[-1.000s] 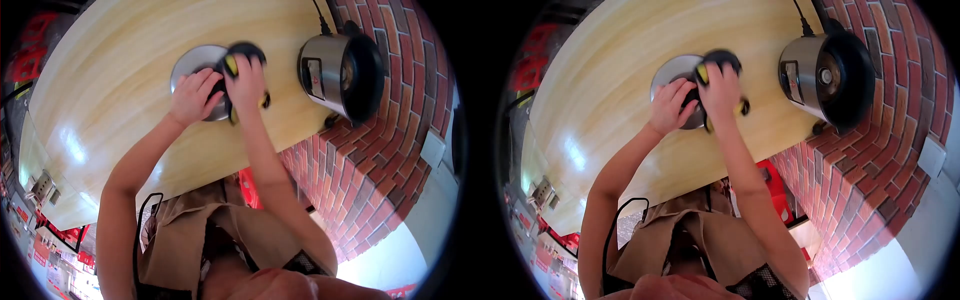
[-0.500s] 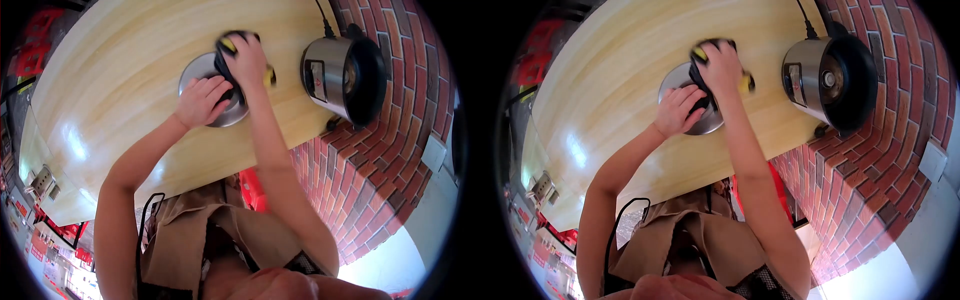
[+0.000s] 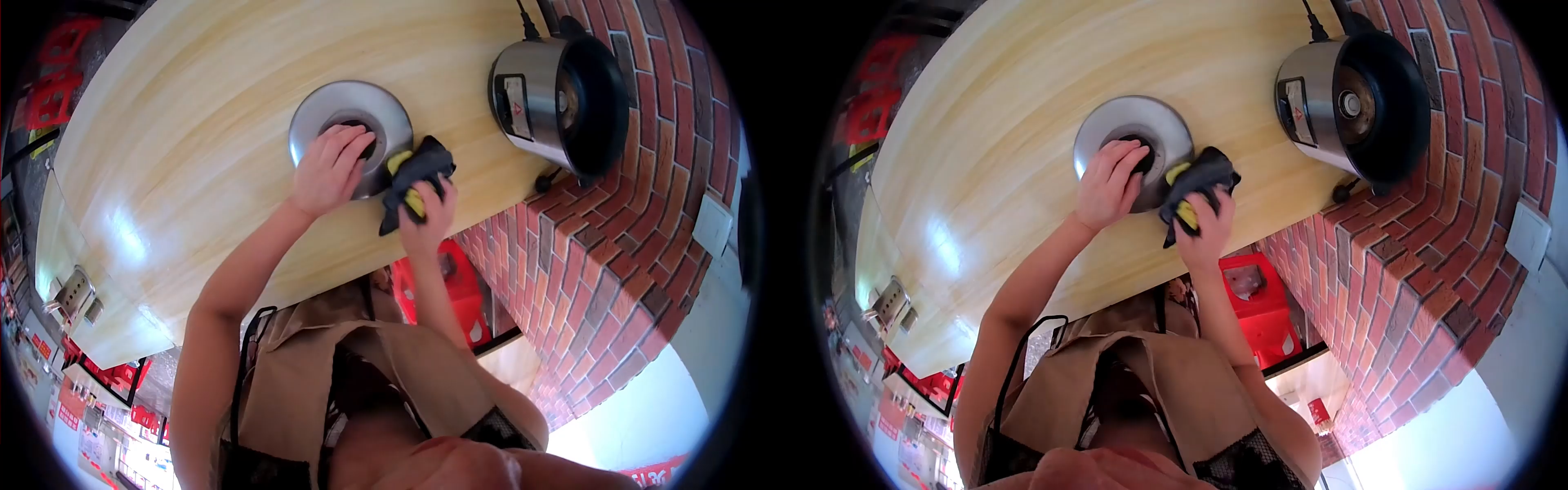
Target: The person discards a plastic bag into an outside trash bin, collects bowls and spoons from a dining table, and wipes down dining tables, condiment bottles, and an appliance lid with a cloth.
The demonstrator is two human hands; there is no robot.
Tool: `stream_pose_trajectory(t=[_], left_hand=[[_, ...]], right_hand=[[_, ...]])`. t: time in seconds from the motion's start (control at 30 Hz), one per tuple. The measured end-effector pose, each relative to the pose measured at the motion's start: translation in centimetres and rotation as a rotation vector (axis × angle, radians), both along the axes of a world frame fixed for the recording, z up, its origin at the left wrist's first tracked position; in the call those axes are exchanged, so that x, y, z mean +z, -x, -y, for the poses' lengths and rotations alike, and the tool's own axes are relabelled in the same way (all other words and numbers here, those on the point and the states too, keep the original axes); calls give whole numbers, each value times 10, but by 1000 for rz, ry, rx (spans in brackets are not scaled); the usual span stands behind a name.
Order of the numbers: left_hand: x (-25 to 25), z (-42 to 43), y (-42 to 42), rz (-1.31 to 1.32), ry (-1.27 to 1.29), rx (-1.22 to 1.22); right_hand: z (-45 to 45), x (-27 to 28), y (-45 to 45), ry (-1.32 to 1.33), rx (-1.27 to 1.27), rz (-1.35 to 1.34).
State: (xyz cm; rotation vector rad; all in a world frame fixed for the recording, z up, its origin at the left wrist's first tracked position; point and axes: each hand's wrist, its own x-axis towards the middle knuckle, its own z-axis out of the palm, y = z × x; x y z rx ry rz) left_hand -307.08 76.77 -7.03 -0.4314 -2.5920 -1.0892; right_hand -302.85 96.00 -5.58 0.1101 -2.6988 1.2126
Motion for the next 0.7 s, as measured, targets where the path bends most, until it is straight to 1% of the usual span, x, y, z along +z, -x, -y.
stream_pose_trajectory(t=[0.03,0.07,0.1,0.13,0.17,0.2,0.23,0.3,0.33,0.4,0.43,0.47,0.5,0.57,0.6,0.63,0.67,0.7], left_hand=[[0,0,1,3,0,2],[-1,-1,2,-13,-7,-14],[-1,-2,2,-28,-14,-27],[-2,-1,6,-35,-10,-9],[-2,0,7,-36,11,-28],[-1,1,4,-32,30,-54],[0,0,2,-32,35,-51],[0,-2,4,-29,98,-27],[-5,-3,3,-28,108,5],[-2,-2,4,-9,82,11],[-1,-2,4,15,64,13],[-2,-2,6,15,56,19],[-4,-1,8,10,25,7],[-4,-2,6,5,0,-7],[-4,-1,7,-7,9,-22],[-5,0,6,-8,17,-41],[-6,-1,5,-4,25,-36],[-6,-1,5,-6,51,-35]], right_hand=[[6,-7,17,-84,115,-63],[12,-23,38,-202,174,-74],[23,-24,67,-167,181,-128],[33,-27,103,-183,240,-121],[49,-26,141,-208,316,-114],[65,-28,176,-159,479,-90],[71,-26,179,-154,482,-91],[82,-19,185,-274,639,-11],[66,-17,164,-216,596,-128],[19,-17,100,-209,368,-157],[-6,-28,65,-174,326,-105],[-19,-27,47,-186,327,-56],[-19,-26,54,-194,329,-51],[-5,-24,92,-173,420,-91],[17,-21,126,-186,484,-170],[42,-7,156,-206,611,-91],[66,-13,180,-160,742,-121],[91,-13,197,-198,901,-84]])
